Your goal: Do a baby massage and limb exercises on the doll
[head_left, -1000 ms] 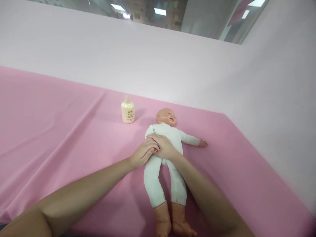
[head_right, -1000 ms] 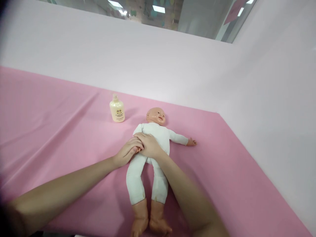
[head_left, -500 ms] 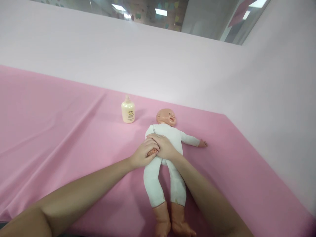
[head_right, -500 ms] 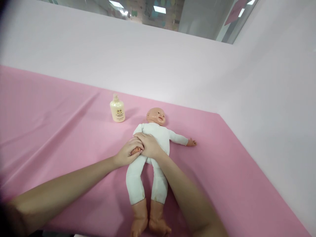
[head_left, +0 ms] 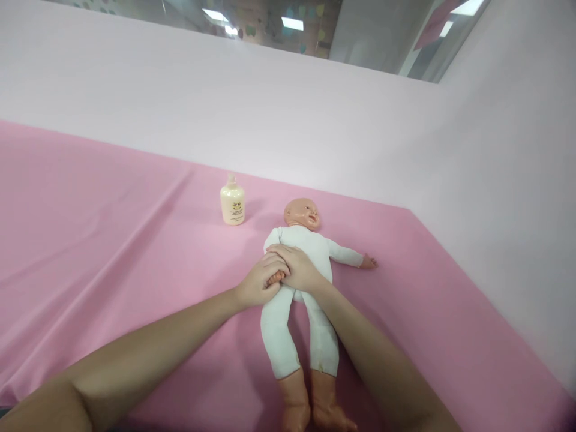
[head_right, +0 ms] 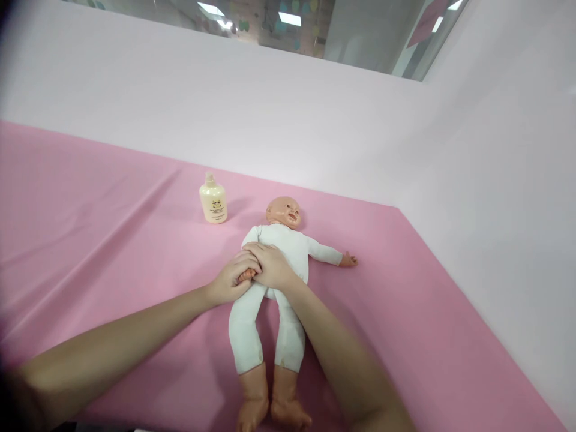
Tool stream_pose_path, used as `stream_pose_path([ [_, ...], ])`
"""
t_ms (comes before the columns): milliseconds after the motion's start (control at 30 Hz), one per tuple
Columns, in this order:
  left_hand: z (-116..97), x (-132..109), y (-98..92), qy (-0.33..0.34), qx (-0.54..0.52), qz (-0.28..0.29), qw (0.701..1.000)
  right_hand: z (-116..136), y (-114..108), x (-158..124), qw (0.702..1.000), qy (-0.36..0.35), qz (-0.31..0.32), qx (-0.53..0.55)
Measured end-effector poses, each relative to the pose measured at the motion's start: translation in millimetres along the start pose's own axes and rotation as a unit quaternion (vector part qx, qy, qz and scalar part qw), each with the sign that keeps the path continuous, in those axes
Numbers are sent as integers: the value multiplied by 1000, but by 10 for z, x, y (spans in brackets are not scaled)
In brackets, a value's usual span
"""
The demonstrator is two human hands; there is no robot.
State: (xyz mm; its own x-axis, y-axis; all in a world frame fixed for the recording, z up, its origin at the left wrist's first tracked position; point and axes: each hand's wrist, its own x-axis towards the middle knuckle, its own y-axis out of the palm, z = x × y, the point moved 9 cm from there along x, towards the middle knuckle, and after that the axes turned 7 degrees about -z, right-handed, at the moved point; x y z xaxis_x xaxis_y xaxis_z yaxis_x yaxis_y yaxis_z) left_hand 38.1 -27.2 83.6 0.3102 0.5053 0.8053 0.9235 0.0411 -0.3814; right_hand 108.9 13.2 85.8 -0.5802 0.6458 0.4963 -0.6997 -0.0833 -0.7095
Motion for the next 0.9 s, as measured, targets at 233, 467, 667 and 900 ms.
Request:
stream_pose_path([
  [233, 25, -5, 16, -16, 9, 14, 1000, -5, 7, -3, 1000, -2, 0, -4],
  [467, -2, 4, 8, -4, 7, 12, 1000, -13, 10, -5, 1000, -1, 0, -3],
  [667, 3, -5, 4, -2, 5, 5, 1000, -25, 19, 2, 1000, 0, 2, -3],
  [900, 43, -14, 20, -19, 8, 11, 1000, -22, 21, -8, 1000, 3, 7, -6],
])
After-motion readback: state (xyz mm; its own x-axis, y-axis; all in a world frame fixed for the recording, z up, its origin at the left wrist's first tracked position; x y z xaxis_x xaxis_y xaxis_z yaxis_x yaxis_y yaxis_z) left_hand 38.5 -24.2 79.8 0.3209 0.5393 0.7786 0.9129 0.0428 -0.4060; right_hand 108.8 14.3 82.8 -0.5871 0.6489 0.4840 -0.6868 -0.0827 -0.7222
